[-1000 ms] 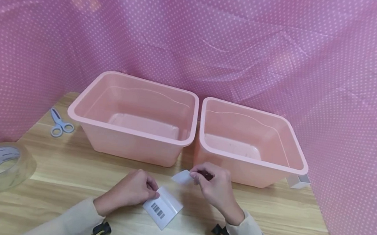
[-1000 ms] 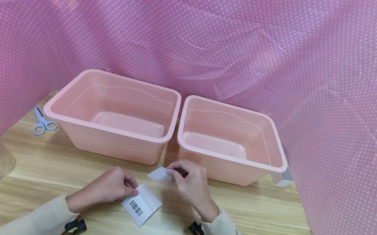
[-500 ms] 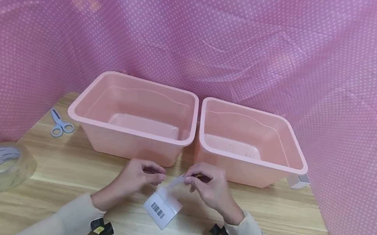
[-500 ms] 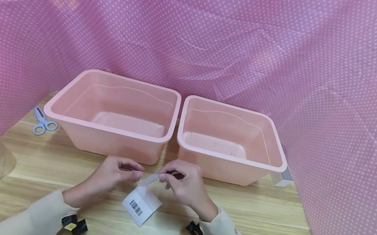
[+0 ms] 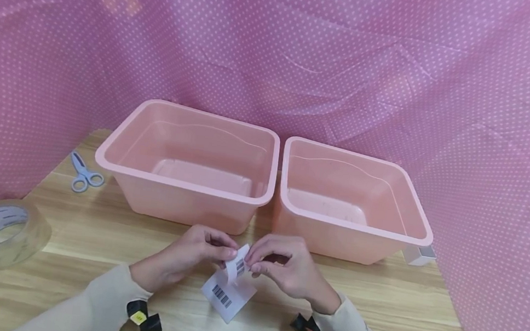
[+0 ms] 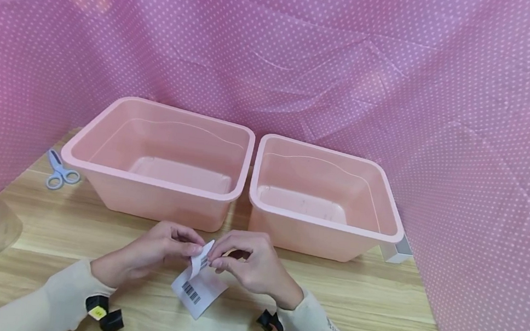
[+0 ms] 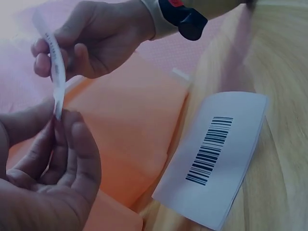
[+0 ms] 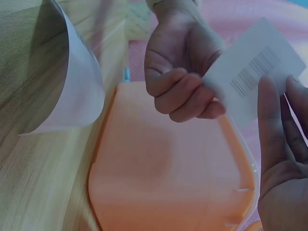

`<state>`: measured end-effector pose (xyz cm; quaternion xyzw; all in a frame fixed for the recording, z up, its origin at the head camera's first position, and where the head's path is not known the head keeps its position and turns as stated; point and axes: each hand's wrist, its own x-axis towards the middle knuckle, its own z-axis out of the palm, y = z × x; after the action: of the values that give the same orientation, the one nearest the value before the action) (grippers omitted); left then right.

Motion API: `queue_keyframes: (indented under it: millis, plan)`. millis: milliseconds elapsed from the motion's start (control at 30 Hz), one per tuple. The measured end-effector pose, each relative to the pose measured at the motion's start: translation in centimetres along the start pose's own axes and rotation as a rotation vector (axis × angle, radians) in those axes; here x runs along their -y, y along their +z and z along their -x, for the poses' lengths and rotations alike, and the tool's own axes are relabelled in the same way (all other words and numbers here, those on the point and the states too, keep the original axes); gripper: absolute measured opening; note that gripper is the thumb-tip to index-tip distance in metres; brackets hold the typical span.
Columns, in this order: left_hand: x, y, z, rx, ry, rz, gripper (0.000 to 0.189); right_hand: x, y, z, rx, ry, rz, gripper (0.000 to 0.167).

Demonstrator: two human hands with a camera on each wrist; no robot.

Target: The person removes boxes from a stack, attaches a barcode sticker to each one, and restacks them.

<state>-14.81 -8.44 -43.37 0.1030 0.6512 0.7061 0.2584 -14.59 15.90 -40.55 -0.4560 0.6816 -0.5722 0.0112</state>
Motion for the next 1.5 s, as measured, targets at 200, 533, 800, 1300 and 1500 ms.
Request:
queue_keyframes:
  millis: [200,533,800,1300,1500]
  plan:
    - [-0.2,-0.2,0.3,0.013,-0.007,0.04,0.028,0.2,-0.2,0.0,0.019,0.008,-0.036,0.008]
    - [-0.6,-0.1,0.7,-0.131,0.129,0.093,0.008,-0.3,-0.6,0.7,-0.066,0.067,-0.048,0.024]
    - [-0.7,0.7,1.0,-0.42,0.303,0.046,0.016,-0.2,-0.3,0.9,-0.289,0.124,-0.118,0.024]
    - [0.6,-0.2,1.4,-0.389,0.467,-0.213,0.026,-1.5,1.1,-0.1,-0.522,0.272,0.141,0.015]
    - [0.5,-1.9,1.4,-0.456,0.522,-0.387,0.015,-2.0,2.0,-0.7,-0.485,0.26,0.218,0.011]
